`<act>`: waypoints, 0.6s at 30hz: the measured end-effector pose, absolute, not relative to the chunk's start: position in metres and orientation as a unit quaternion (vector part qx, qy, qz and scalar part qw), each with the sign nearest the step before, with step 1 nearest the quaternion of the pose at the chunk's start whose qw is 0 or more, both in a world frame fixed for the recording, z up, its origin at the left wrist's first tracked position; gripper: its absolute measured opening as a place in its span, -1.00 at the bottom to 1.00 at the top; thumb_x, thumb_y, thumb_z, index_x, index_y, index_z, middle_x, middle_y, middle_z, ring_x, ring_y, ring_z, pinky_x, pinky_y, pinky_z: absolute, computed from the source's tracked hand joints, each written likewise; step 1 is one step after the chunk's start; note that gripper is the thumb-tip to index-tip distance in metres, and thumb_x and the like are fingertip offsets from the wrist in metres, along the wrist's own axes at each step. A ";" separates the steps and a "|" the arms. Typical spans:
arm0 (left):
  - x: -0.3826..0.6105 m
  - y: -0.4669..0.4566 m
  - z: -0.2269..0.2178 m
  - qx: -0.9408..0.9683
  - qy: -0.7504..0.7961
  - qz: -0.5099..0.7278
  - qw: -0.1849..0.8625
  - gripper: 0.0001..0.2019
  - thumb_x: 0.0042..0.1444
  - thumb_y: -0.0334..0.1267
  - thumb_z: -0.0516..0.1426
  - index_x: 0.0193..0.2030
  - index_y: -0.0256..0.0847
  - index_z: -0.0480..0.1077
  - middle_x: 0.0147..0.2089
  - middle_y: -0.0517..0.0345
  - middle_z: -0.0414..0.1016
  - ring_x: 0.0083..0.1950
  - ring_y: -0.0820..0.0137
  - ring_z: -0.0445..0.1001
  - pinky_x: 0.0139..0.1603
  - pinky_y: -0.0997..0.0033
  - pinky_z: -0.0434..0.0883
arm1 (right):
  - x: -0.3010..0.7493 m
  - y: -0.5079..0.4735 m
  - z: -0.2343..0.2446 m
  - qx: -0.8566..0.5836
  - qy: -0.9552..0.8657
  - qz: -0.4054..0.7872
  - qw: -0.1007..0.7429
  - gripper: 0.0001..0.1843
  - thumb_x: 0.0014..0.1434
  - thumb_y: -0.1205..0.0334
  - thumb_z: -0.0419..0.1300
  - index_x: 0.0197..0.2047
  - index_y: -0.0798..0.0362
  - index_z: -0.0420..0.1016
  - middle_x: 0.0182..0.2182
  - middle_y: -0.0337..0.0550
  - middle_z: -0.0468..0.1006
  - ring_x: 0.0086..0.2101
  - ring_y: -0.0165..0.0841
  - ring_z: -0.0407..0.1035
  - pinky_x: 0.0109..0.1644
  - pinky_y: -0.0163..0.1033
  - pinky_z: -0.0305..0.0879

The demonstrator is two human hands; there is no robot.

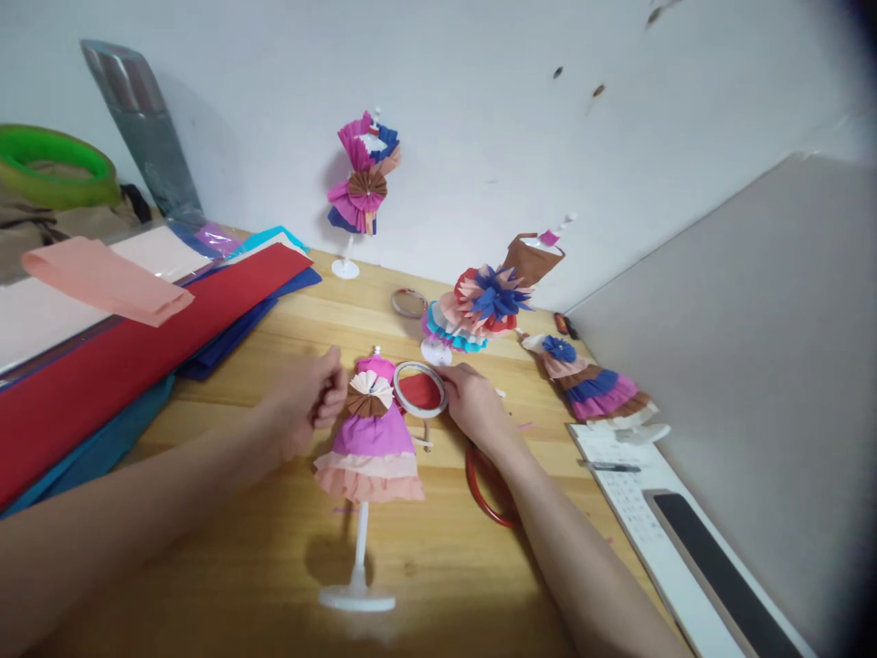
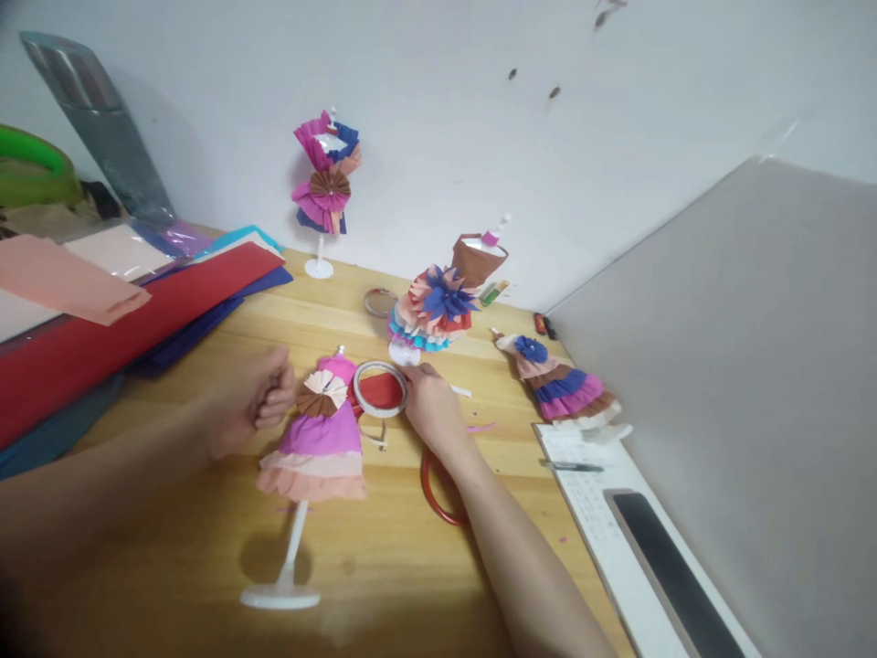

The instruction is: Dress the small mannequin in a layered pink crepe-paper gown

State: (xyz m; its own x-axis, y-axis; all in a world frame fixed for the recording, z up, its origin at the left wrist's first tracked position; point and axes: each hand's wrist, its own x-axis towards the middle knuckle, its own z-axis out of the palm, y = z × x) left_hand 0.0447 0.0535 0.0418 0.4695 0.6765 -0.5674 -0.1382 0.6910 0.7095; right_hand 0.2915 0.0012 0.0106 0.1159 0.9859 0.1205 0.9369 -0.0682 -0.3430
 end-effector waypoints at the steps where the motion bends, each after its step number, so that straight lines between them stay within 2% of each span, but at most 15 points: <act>1: 0.051 0.053 0.045 0.311 0.438 0.246 0.807 -0.53 0.31 -0.11 -0.09 -0.63 -0.24 0.12 -0.72 0.35 -0.01 -0.75 0.64 -0.09 -0.75 0.63 -0.13 | 0.294 0.002 0.010 -0.719 -0.670 0.086 0.166 -0.61 0.15 0.48 0.01 -0.08 0.06 0.57 -0.22 0.01 0.56 -0.23 -0.28 0.43 -0.12 -0.25 0.28; 5: 0.075 0.050 0.063 0.334 0.406 0.237 0.817 -0.56 0.31 -0.15 -0.08 -0.60 -0.25 0.16 -0.70 0.34 0.04 -0.73 0.64 -0.05 -0.72 0.63 -0.07 | 0.305 0.006 0.007 -0.699 -0.690 0.113 0.152 -0.58 0.10 0.51 0.06 -0.05 0.02 0.56 -0.21 -0.07 0.56 -0.22 -0.34 0.43 -0.13 -0.32 0.27; 9: 0.096 0.050 0.072 0.346 0.392 0.246 0.816 -0.60 0.30 -0.15 -0.05 -0.57 -0.24 0.19 -0.70 0.35 0.05 -0.74 0.63 -0.03 -0.71 0.61 -0.08 | 0.309 0.006 0.006 -0.712 -0.683 0.103 0.123 -0.78 0.04 0.48 0.12 -0.33 0.07 0.55 -0.36 -0.14 0.54 -0.35 -0.37 0.39 -0.26 -0.34 0.21; 11: 0.101 0.054 0.072 0.363 0.391 0.246 0.810 -0.62 0.29 -0.18 -0.04 -0.55 -0.24 0.22 -0.69 0.35 0.06 -0.73 0.63 0.00 -0.71 0.61 -0.07 | 0.305 0.002 0.013 -0.721 -0.678 0.087 0.112 -0.82 0.04 0.47 0.10 -0.39 0.07 0.51 -0.37 -0.14 0.53 -0.38 -0.38 0.37 -0.30 -0.34 0.16; 15: 0.099 0.068 0.071 0.460 0.368 0.255 0.767 -0.66 0.27 -0.25 -0.04 -0.54 -0.26 0.27 -0.70 0.32 0.13 -0.74 0.63 0.05 -0.72 0.62 -0.02 | 0.290 -0.012 0.040 -0.748 -0.656 0.030 0.102 -0.84 0.08 0.44 0.07 -0.34 0.09 0.46 -0.34 -0.06 0.53 -0.44 -0.36 0.33 -0.40 -0.30 0.03; 18: 0.092 0.075 0.076 0.564 0.351 0.263 0.700 -0.74 0.17 -0.32 0.05 -0.54 -0.29 0.33 -0.64 0.26 0.29 -0.70 0.63 0.13 -0.69 0.63 0.05 | 0.282 -0.023 0.061 -0.756 -0.638 -0.095 0.113 -0.82 0.17 0.39 0.02 -0.35 0.07 0.43 -0.40 -0.08 0.53 -0.50 -0.35 0.30 -0.45 -0.27 -0.03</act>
